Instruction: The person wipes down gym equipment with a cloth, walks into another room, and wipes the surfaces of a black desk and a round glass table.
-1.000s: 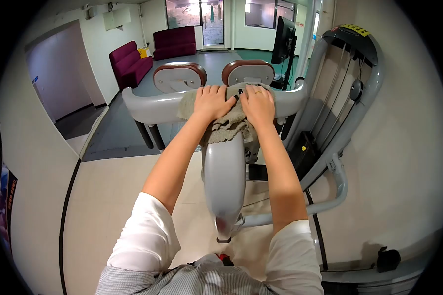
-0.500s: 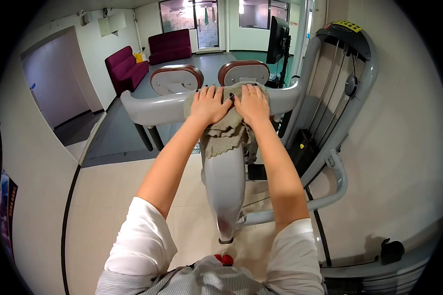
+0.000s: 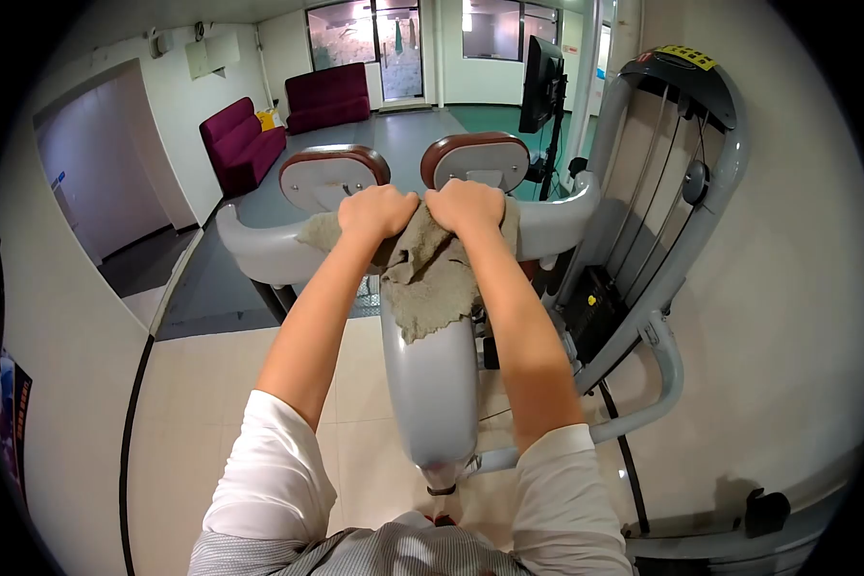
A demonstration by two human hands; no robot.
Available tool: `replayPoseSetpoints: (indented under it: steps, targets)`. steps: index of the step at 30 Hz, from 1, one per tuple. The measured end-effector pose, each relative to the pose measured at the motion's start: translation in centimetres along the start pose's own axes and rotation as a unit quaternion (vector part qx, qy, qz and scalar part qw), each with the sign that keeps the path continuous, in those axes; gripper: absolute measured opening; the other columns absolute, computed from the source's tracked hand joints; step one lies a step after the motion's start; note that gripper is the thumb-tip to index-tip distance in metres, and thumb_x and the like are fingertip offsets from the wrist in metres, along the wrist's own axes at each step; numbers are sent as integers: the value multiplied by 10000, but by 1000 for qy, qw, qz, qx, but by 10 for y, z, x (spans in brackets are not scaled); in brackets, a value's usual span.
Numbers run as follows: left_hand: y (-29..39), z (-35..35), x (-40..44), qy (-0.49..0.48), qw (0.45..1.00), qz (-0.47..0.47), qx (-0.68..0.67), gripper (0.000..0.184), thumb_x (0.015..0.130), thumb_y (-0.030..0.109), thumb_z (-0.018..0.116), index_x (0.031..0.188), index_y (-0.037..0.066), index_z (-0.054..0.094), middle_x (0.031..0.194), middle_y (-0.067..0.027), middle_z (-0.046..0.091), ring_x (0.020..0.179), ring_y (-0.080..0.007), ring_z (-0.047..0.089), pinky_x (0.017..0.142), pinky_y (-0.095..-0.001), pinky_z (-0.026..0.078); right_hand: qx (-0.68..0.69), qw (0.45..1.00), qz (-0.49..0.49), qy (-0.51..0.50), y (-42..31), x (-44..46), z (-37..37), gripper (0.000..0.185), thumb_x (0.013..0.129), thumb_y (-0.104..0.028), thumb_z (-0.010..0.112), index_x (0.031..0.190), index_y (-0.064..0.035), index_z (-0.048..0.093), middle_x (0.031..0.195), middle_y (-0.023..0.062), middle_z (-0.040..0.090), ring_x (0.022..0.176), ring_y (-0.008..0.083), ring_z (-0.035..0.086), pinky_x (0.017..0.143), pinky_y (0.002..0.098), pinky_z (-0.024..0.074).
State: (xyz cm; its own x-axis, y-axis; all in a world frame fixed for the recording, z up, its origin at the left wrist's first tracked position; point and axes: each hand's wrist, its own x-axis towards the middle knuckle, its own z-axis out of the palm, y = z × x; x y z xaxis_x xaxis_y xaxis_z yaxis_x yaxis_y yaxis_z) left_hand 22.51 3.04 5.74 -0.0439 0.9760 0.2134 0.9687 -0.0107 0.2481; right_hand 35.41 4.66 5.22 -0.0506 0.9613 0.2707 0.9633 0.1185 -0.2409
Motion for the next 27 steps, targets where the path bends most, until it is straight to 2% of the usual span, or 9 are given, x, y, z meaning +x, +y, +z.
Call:
replayPoseSetpoints:
  steps: [10,13,15,16,19,21,22,24,27]
  targets:
    - [10,2,39,8,999,-23,-23,400,761,316,465,981,32,641,1033,-165,616,970,-316,587,820,-401,457,53,996,51,42,1,31,2,332,755,-266,490,936,-36,647,983,167,630,948,310,593,801,392,462]
    - [11,6,40,85,996,10,4,353,774,306,480,935,37,642,974,-153,629,938,-304,589,792,-404,462,60,993,-2,106,3,31,8,318,785,-289,483,893,-37,643,913,159,641,895,320,600,763,399,470]
    - [9,14,39,227,972,52,45,329,790,308,483,928,49,630,938,-129,627,923,-286,577,771,-403,462,67,980,-70,175,6,30,14,335,815,-327,458,906,-55,631,914,138,638,894,307,590,776,413,452]
    - [9,18,38,226,972,54,45,329,790,308,483,928,49,630,938,-129,627,923,-286,577,771,-403,462,67,980,-67,174,8,27,16,335,815,-327,458,906,-55,631,914,138,638,894,307,590,776,413,452]
    - [8,22,33,251,965,72,38,350,800,313,469,995,56,604,989,-125,600,993,-282,525,815,-408,434,25,976,-75,203,12,24,25,356,822,-350,449,991,-83,615,1006,102,620,974,266,554,836,415,402]
    - [8,22,27,206,977,57,20,419,813,339,444,1109,66,558,1162,-143,527,1141,-290,427,924,-433,357,2,958,-99,270,15,18,35,377,826,-368,437,1042,-107,602,1085,64,595,1051,226,507,890,415,343]
    - [7,24,25,208,976,56,21,419,813,339,444,1109,66,558,1162,-143,527,1141,-290,427,924,-433,357,2,957,-100,271,17,17,35,377,826,-368,437,1042,-107,602,1085,64,595,1051,226,507,890,415,343]
    - [5,31,18,225,971,75,40,474,828,367,407,1206,100,505,1303,-152,416,1258,-295,291,1012,-466,243,-16,967,-94,237,19,7,35,415,835,-370,392,1111,-125,583,1193,76,545,1098,237,496,894,408,357]
    - [4,39,7,250,962,89,62,493,838,386,381,1252,136,477,1366,-146,346,1301,-290,225,1040,-494,175,-45,981,-108,152,22,-6,26,409,848,-342,383,1160,-136,549,1238,75,511,1126,237,471,914,405,340]
